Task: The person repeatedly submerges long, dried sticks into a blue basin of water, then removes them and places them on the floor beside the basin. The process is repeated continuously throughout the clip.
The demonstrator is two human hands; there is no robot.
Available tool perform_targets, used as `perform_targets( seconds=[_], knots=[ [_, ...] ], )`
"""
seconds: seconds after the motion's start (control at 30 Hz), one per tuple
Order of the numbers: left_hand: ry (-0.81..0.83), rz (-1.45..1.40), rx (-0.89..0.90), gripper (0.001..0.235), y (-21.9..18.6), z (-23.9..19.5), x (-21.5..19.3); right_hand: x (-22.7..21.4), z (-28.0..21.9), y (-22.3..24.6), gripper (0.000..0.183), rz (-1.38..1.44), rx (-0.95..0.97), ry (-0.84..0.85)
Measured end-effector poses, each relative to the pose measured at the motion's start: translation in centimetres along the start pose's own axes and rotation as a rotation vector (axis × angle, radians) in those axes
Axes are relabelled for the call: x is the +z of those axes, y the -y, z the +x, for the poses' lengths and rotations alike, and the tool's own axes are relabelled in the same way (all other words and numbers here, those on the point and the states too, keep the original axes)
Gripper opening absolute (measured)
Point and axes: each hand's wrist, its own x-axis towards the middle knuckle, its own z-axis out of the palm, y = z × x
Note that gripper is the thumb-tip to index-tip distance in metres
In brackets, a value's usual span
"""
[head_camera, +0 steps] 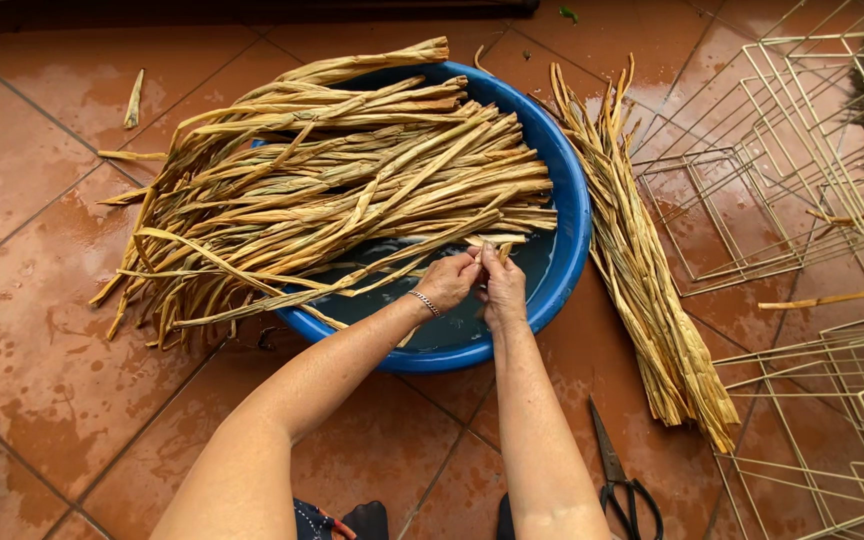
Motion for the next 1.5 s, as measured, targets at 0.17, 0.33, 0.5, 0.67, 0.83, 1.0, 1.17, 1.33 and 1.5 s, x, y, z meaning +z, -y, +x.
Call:
perform_targets(
  seconds=[0.17, 0.33, 0.5, 0.67, 0.83, 1.0, 1.17, 1.33, 1.5],
  knots=[
    [0.071, 0.290, -0.055, 0.041, -1.2, -1.5, 1.9, -1.9, 4.6, -3.6, 0.017, 0.035, -0.065, -0.305],
    [0.108, 0.334, -0.031, 0.038, -1.4, -3.6, 2.4, -4.8, 7.9, -5.7, 0.006, 0.168, 0.080, -0.501],
    [0.186, 0.371, -0.069, 0.037, -1.7, -6.0, 1.0, -6.1, 11.3, -8.2, 0.009, 0.384, 0.080, -0.575],
    [0.212, 0.474, -0.013, 0.033, -3.3, -9.2, -2.4, -7.4, 14.2, -7.9, 0.008, 0.406, 0.100, -0.660],
    [0.376, 0.656, -0.111, 0.032, -4.1, -11.4, -7.0, -6.3, 15.8, -8.2, 0.009, 0.352, 0.146, -0.667],
    [0.364, 0.732, -0.205, 0.031, 0.9, -9.6, -10.0, -5.7, 16.6, -8.1, 0.011, 0.268, 0.247, -0.548],
    [0.439, 0.849, -0.261, 0.029, 8.8, -5.1, -7.5, -5.8, 14.9, -7.9, 0.012, 0.110, 0.388, -0.370],
    [0.537, 0.722, -0.242, 0.036, 11.7, -2.1, -5.7, -5.3, 13.6, -7.6, 0.014, 0.152, 0.379, -0.258],
    [0.354, 0.022, 0.017, 0.046, 9.9, -1.1, -3.0, -4.8, 12.5, -7.8, 0.018, 0.365, 0.111, -0.136]
  ],
)
